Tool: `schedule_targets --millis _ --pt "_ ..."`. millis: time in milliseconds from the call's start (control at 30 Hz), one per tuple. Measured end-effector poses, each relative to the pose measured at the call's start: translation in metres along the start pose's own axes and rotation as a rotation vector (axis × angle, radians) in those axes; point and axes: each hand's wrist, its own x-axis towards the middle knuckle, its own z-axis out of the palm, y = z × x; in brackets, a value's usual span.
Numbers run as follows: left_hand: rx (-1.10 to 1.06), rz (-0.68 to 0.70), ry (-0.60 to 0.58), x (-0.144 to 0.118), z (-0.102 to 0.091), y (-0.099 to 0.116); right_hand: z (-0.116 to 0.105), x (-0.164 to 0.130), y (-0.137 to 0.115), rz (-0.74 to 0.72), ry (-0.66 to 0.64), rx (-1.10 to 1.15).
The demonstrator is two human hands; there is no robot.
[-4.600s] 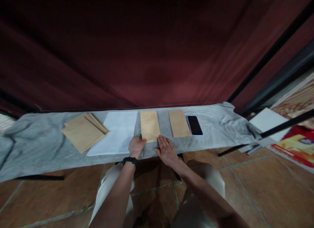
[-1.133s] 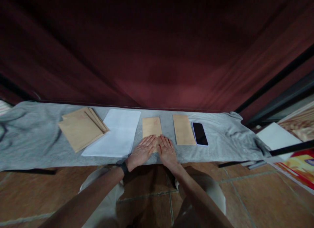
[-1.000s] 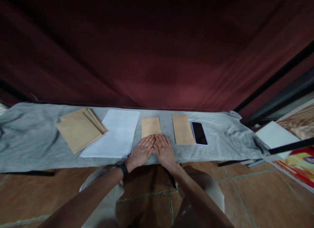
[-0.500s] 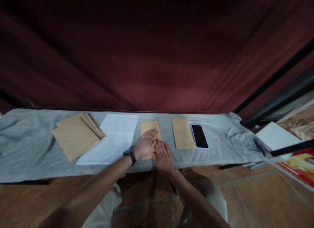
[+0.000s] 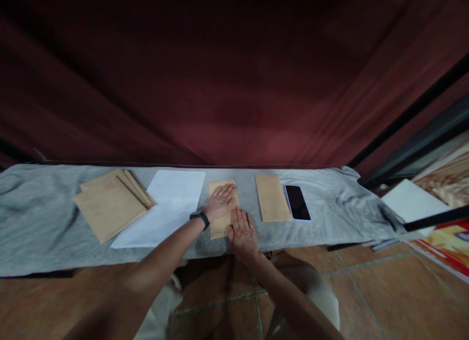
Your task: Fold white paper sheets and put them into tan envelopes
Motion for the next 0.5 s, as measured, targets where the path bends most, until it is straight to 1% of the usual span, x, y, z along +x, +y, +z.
schedule_targets --millis 100,167,300,500 --pt "-0.021 0.043 -0.045 -0.016 0.003 0.0 0.004 0.0 0.0 0.008 0.03 0.003" --pt "-0.037 0.069 -0.066 -0.028 0.004 0.002 0.006 0.0 0.0 0.011 0.022 0.008" --pt "-0.058 0.107 -0.104 -0.056 0.002 0.011 0.003 0.003 0.001 0.027 -0.041 0.012" --pt "-0.068 0.083 -0.112 -0.095 -0.007 0.031 -0.006 0.004 0.006 0.025 -0.123 0.053"
